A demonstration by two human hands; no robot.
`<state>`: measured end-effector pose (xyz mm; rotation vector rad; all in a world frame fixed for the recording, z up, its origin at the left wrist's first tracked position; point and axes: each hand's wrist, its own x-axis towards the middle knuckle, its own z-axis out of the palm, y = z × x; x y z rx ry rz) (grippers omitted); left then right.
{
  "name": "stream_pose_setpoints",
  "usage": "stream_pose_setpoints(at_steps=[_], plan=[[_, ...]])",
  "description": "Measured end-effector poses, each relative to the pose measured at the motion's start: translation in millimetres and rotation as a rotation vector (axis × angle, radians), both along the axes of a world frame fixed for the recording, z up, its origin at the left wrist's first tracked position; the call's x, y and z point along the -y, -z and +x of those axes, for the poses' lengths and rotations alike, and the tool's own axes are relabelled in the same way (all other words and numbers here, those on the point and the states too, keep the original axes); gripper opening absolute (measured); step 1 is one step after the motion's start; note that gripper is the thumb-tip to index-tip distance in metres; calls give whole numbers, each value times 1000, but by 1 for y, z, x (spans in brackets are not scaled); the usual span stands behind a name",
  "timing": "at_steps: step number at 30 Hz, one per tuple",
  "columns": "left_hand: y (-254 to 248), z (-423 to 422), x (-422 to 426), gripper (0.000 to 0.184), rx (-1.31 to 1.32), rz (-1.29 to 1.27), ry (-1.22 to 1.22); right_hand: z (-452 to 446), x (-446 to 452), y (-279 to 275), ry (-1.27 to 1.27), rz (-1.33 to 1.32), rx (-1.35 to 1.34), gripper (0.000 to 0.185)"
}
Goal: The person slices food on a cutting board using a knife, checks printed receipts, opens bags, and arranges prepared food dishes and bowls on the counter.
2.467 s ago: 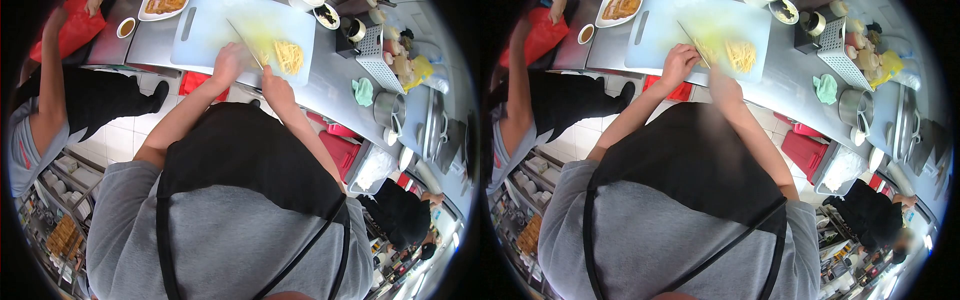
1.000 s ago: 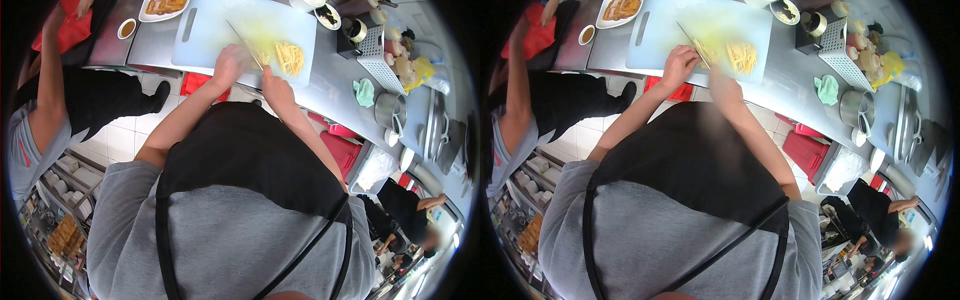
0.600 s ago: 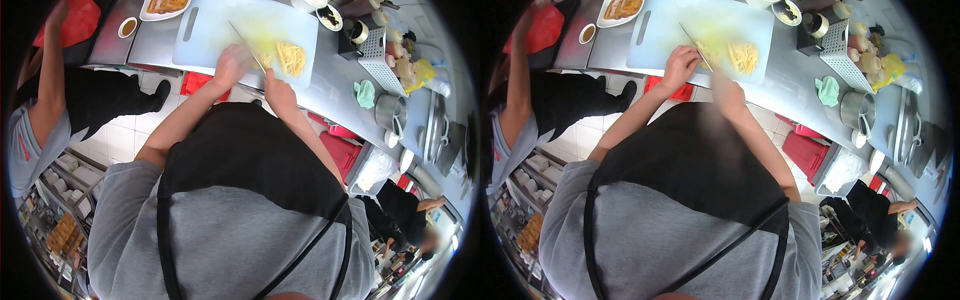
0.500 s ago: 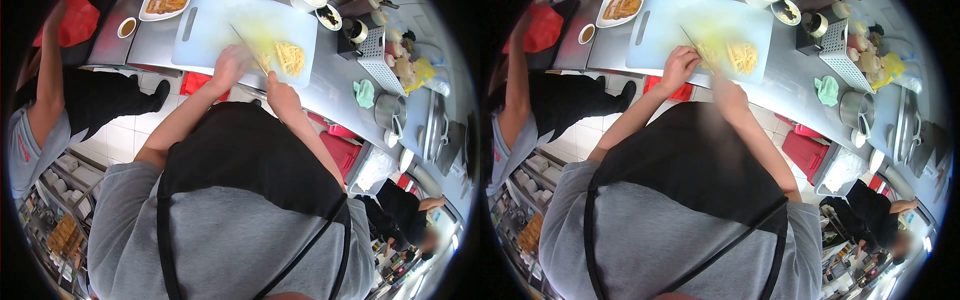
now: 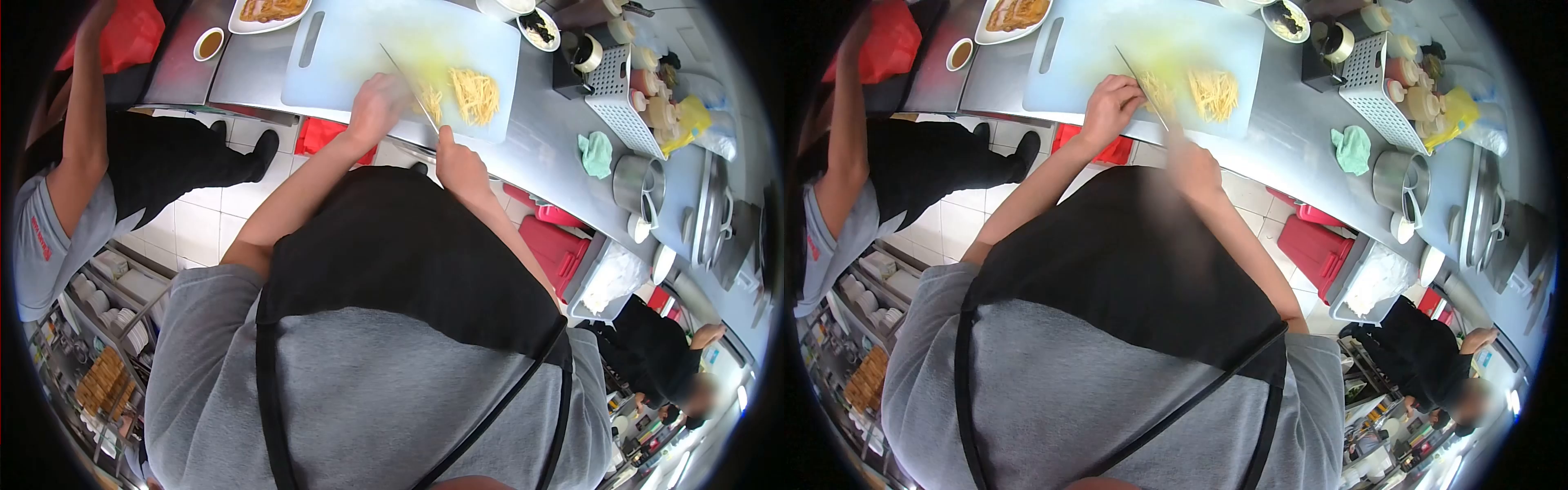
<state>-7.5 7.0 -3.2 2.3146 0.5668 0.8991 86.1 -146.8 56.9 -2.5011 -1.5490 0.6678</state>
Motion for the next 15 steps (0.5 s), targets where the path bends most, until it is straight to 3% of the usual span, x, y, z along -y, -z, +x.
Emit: stream_pose_setpoints(at_steps=[2,11,15], plan=[[0,0,2,6,29,-22,-14,3,-2,15,-29,138,59,13],[-2,-1,0,6,0,10,-3,-2,0,-3,8,13,8,16],[-4,-2,2,6,37,6,8,4,-13,16,-23,107,28,15]])
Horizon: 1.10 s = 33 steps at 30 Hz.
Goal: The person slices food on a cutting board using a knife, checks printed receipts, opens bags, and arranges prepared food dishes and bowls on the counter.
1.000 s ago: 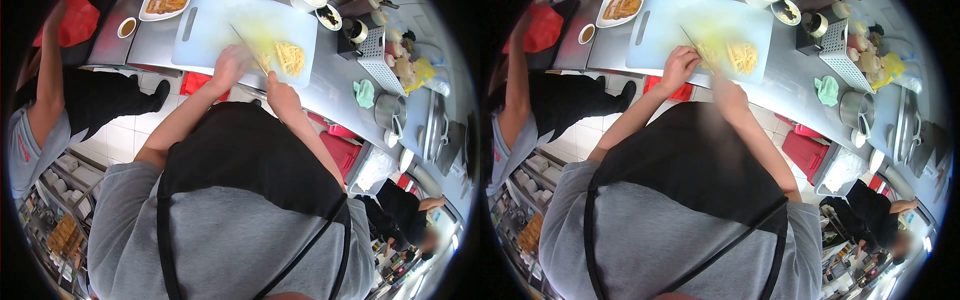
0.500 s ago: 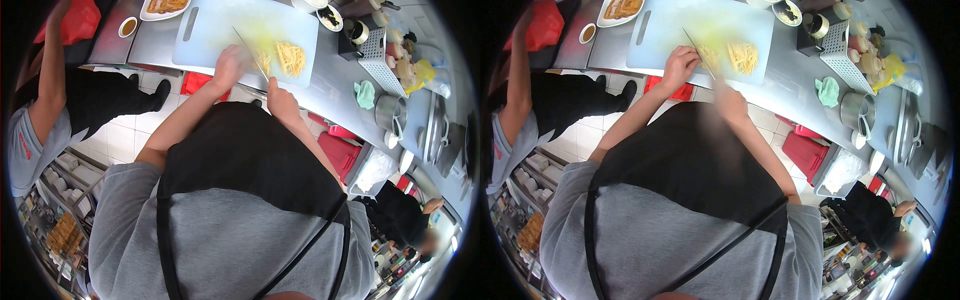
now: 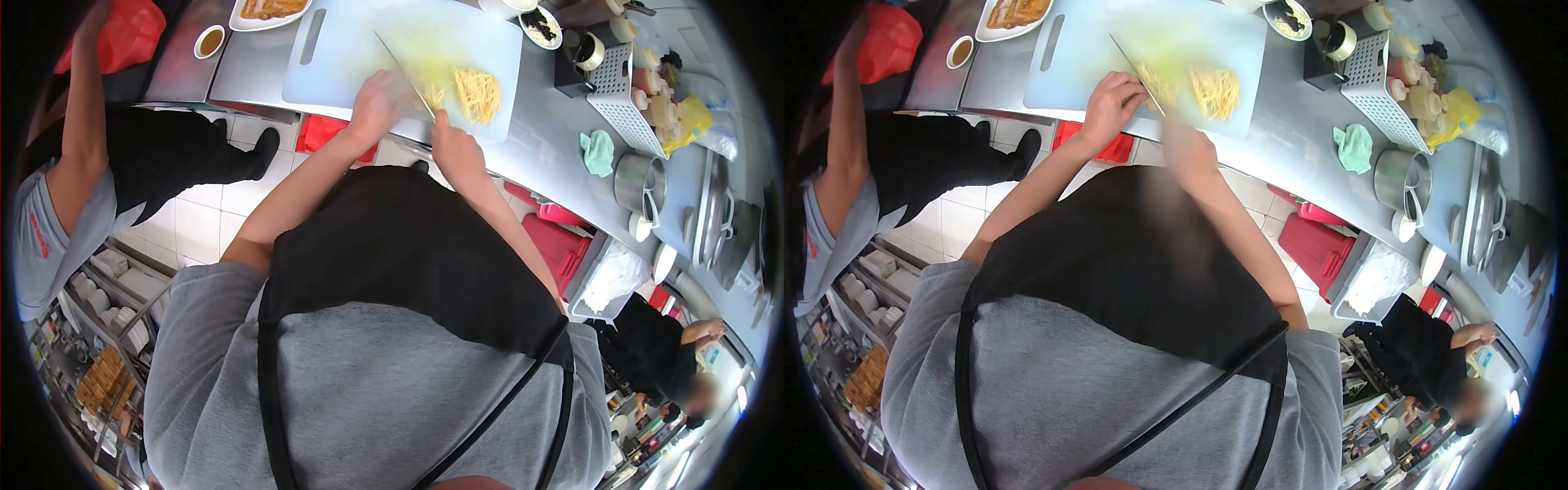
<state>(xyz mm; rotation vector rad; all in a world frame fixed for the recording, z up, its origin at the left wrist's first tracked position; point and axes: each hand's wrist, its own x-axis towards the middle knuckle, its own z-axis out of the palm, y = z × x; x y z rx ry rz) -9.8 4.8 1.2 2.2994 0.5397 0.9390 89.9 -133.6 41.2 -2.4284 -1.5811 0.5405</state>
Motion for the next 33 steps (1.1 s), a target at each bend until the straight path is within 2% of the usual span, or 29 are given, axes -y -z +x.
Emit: stream_pose_setpoints(at_steps=[2,5,9,12,17,23,27,29,33], plan=[[-3,1,0,7,-7,-11,-4,4,-10,-1,5,12,-8,17],[-2,1,-1,8,-7,-8,-6,-1,-3,-32,25,-47,-43,18],[2,1,-1,8,-23,-15,-20,-5,13,-11,40,-106,-50,17],[-1,0,0,7,20,-17,-16,-1,0,0,-21,3,2,16],[-1,-1,-2,7,-28,-29,-2,-2,1,-30,-6,-57,-26,16],[2,-1,-1,6,24,-30,-6,-2,10,-2,12,-30,4,16],[-1,0,-2,6,17,-27,10,1,8,-17,-16,-17,-1,18],[2,0,-4,6,-27,12,18,-6,14,-31,28,-165,2,16],[0,0,-2,6,-5,-37,0,-3,11,-2,41,-77,-15,16]])
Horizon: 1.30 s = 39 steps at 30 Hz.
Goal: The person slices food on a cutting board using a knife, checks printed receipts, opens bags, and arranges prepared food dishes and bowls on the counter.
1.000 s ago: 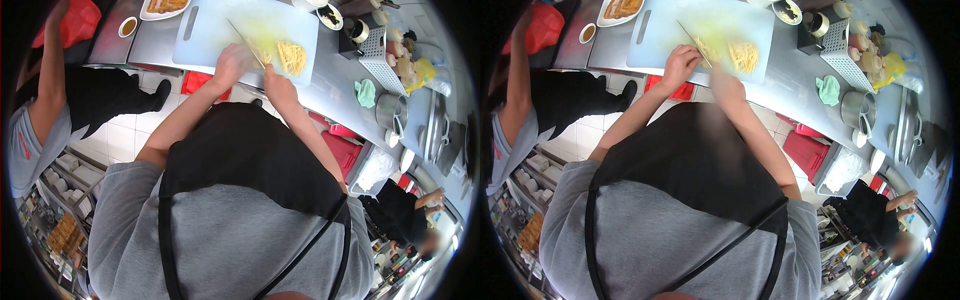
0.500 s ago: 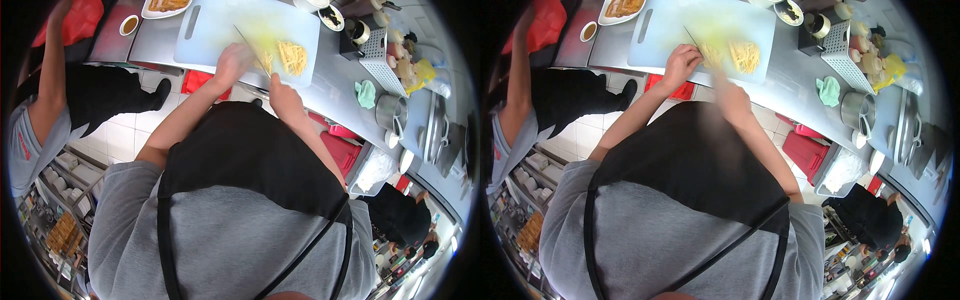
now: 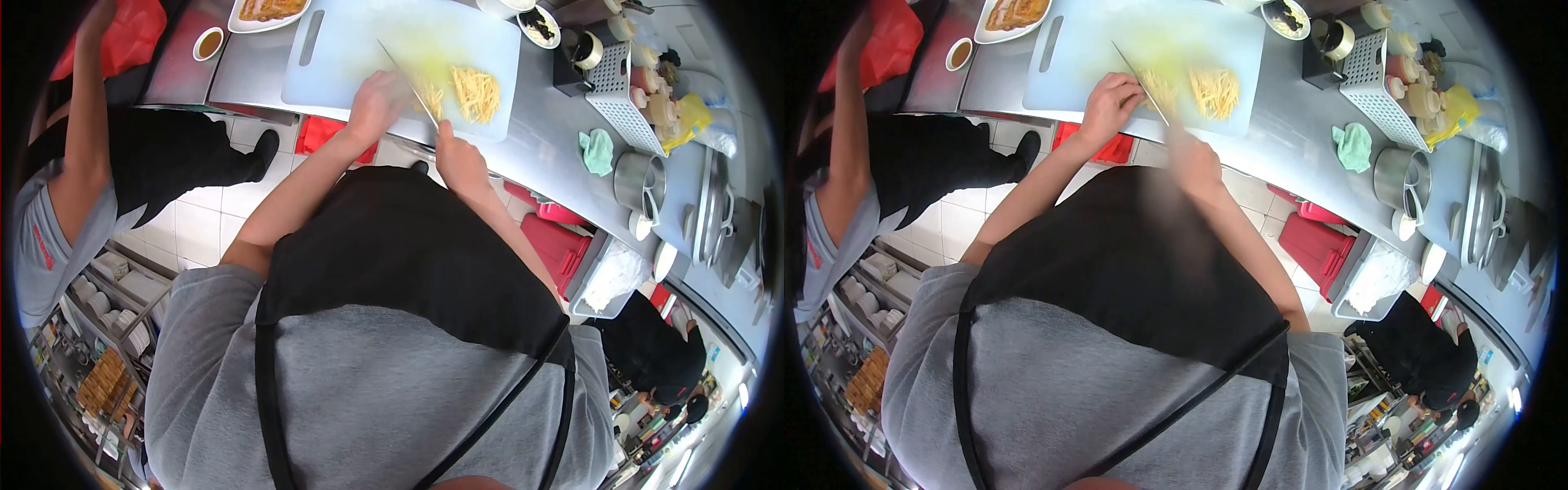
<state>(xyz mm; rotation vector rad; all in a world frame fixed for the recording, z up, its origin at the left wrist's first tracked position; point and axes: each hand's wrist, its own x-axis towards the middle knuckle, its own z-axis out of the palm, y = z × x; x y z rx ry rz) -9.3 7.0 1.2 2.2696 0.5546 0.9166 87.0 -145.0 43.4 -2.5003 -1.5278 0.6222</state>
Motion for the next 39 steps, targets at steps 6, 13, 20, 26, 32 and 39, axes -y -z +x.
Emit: stream_pose_setpoints(at_steps=[6,13,20,26,32,39], plan=[[-2,-2,-1,6,-25,35,7,2,-11,-19,-23,-6,-14,18],[4,-2,1,7,-37,2,-8,3,-10,2,-36,45,19,16],[1,-3,-1,9,-42,25,7,-5,0,-21,-12,-31,0,15],[0,-1,0,8,-11,30,-1,7,-21,4,-49,74,14,16],[4,-2,-2,8,-24,11,-1,-4,0,-18,-7,-29,-14,16],[-1,-1,-1,8,-42,13,-1,5,-18,-8,-30,59,-1,16]])
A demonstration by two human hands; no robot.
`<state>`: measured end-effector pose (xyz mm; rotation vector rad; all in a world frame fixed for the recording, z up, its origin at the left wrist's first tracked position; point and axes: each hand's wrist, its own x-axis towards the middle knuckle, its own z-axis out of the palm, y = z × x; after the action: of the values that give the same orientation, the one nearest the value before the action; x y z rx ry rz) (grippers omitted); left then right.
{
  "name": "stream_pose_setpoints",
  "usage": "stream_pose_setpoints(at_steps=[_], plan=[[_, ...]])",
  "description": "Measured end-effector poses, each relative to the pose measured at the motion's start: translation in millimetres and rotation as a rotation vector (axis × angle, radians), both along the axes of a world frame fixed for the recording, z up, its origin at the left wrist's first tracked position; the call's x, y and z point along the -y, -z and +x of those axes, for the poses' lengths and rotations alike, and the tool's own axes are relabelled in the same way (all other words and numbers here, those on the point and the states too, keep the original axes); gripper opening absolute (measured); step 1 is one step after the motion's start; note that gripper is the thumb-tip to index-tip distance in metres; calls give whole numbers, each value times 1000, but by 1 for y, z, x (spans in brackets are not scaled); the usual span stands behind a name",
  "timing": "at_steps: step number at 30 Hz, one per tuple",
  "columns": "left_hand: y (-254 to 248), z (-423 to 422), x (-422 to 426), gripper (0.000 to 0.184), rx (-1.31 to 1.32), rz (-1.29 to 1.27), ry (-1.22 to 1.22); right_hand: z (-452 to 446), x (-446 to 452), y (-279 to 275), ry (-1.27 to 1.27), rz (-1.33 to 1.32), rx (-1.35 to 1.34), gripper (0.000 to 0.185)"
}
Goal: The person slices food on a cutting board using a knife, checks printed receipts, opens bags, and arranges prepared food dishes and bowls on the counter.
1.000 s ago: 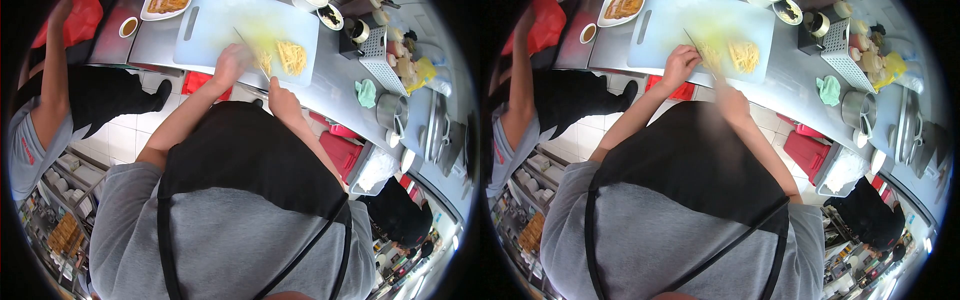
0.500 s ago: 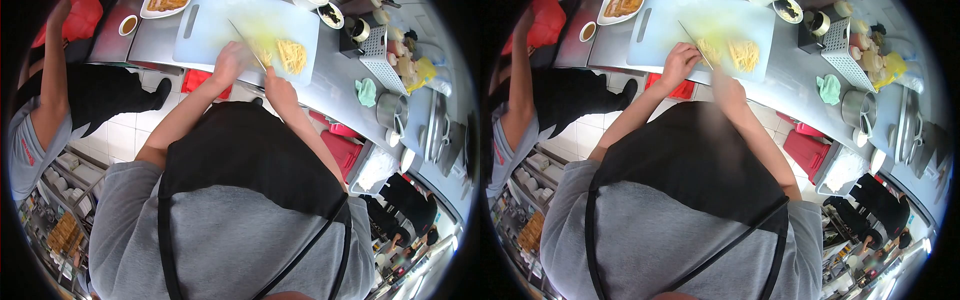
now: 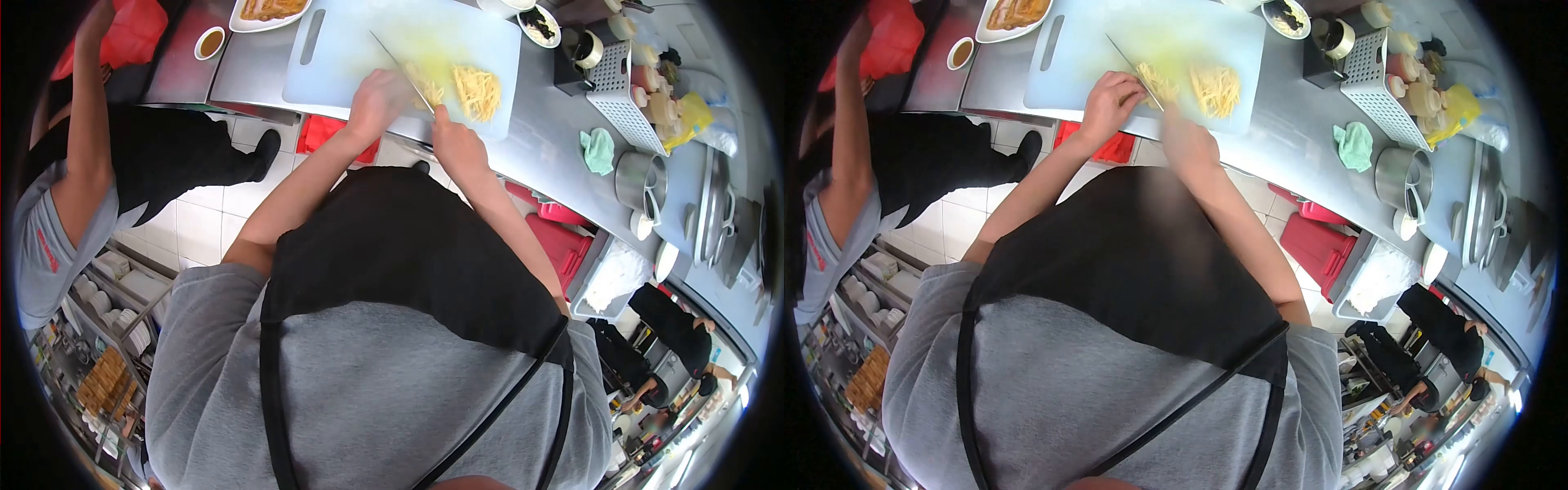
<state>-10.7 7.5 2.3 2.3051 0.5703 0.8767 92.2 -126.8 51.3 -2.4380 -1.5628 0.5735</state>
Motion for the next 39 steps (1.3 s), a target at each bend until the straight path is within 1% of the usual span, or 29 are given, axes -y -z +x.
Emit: stream_pose_setpoints(at_steps=[2,6,8,9,11,14,17,20,24,27,29,33,35,39], plan=[[0,-1,0,8,27,8,2,-3,9,-16,-10,-51,-3,17],[1,-1,0,8,24,-20,-16,-6,20,1,21,-91,-11,16],[0,-1,1,8,29,-17,-11,-3,16,8,-23,-13,56,16],[-2,-2,3,8,26,-20,-8,-3,15,7,-19,-16,53,16],[-5,0,2,8,25,-10,-3,1,7,-1,-13,-39,16,17],[1,-2,1,8,21,-31,-8,-3,19,-21,-28,-90,14,18],[2,-1,1,7,23,-28,-26,-4,24,5,18,-103,28,17],[3,-2,0,8,18,-9,2,-2,13,8,-9,-25,3,16],[4,0,-1,7,-11,-9,-3,3,2,14,9,-1,-4,17],[5,-1,-1,7,-5,-18,4,8,9,12,21,12,6,18],[3,0,-1,6,-47,-20,0,17,17,7,72,-36,36,19],[-7,0,-1,7,-107,-20,29,33,25,3,167,-53,78,20],[-13,2,-3,9,-130,-100,38,38,30,-5,153,-16,64,20],[-40,19,-11,14,-75,-69,48,44,39,-16,193,13,74,20]])
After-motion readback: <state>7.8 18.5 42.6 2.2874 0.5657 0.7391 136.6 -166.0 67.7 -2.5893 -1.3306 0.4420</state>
